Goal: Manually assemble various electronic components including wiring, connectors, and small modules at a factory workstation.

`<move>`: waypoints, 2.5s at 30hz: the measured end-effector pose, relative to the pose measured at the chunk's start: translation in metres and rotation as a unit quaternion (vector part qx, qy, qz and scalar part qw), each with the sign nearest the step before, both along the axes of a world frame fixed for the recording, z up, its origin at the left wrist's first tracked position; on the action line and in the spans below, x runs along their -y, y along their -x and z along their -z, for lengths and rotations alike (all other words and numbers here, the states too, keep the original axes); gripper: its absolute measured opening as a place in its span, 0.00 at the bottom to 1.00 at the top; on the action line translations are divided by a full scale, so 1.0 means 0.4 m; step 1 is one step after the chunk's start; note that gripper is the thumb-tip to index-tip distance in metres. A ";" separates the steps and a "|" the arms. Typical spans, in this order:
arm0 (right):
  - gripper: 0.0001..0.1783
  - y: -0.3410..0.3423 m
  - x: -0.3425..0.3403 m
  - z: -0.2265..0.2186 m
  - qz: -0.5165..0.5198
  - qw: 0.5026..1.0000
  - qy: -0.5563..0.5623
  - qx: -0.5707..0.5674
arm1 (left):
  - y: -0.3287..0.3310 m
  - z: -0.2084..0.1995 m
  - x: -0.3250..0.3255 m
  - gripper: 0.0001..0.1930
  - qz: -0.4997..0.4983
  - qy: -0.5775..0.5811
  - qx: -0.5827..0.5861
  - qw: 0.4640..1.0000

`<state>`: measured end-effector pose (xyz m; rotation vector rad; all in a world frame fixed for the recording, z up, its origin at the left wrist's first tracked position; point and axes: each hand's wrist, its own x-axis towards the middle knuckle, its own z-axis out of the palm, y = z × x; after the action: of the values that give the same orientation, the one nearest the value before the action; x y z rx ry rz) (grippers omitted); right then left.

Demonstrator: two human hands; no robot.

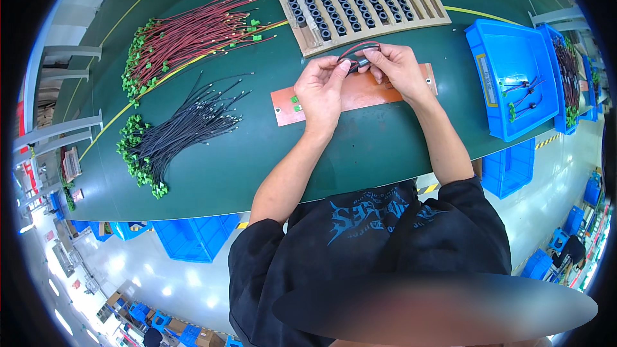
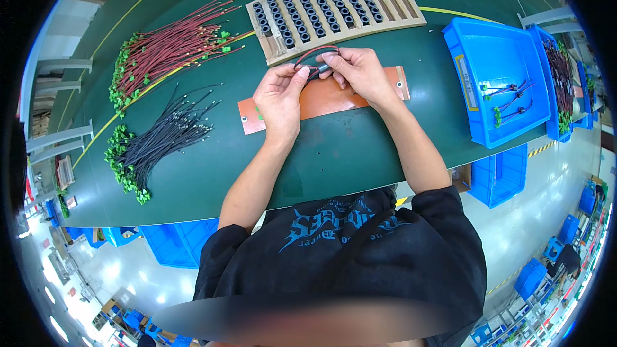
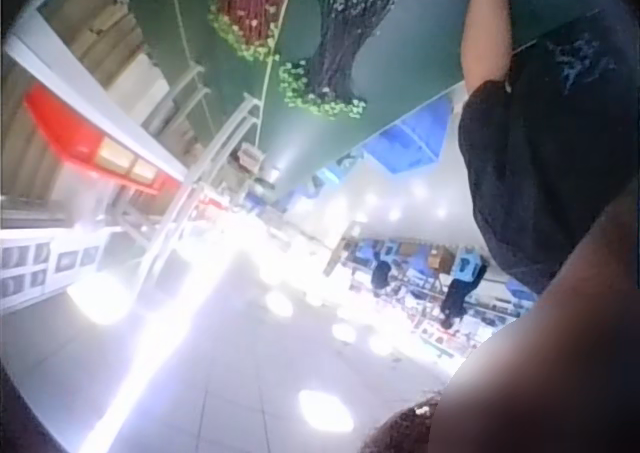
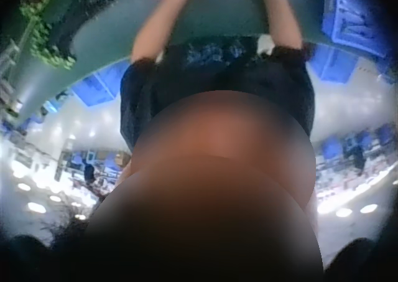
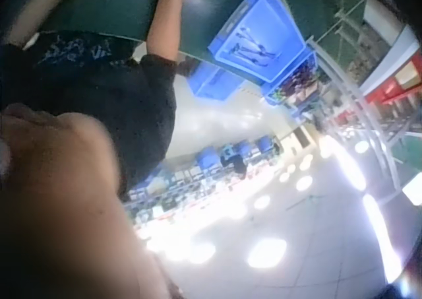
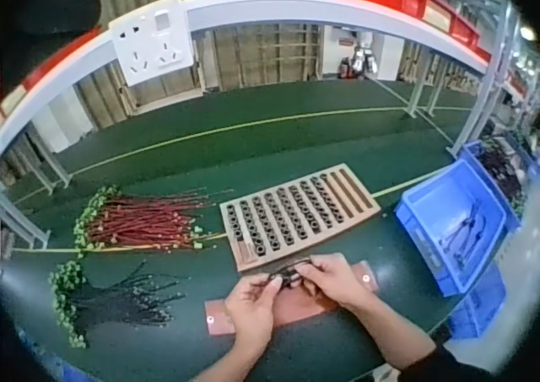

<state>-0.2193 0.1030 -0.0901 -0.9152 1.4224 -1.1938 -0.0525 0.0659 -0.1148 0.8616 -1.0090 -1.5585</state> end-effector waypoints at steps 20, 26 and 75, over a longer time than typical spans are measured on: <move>0.14 0.004 -0.005 0.000 -0.046 0.997 0.067 0.004 | -0.017 0.003 -0.002 0.03 0.042 0.123 0.099 0.987; 0.14 -0.005 -0.005 -0.001 -0.031 0.995 0.096 -0.012 | -0.023 -0.004 -0.014 0.03 0.034 0.154 0.148 0.976; 0.15 0.029 -0.028 -0.028 -0.088 0.987 0.078 -0.106 | -0.032 0.011 -0.005 0.05 0.084 0.015 0.075 0.994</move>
<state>-0.2308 0.1144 -0.0787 -1.2815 1.3951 -1.1106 -0.0398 0.0677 -0.1191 0.9028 -1.2380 -1.6316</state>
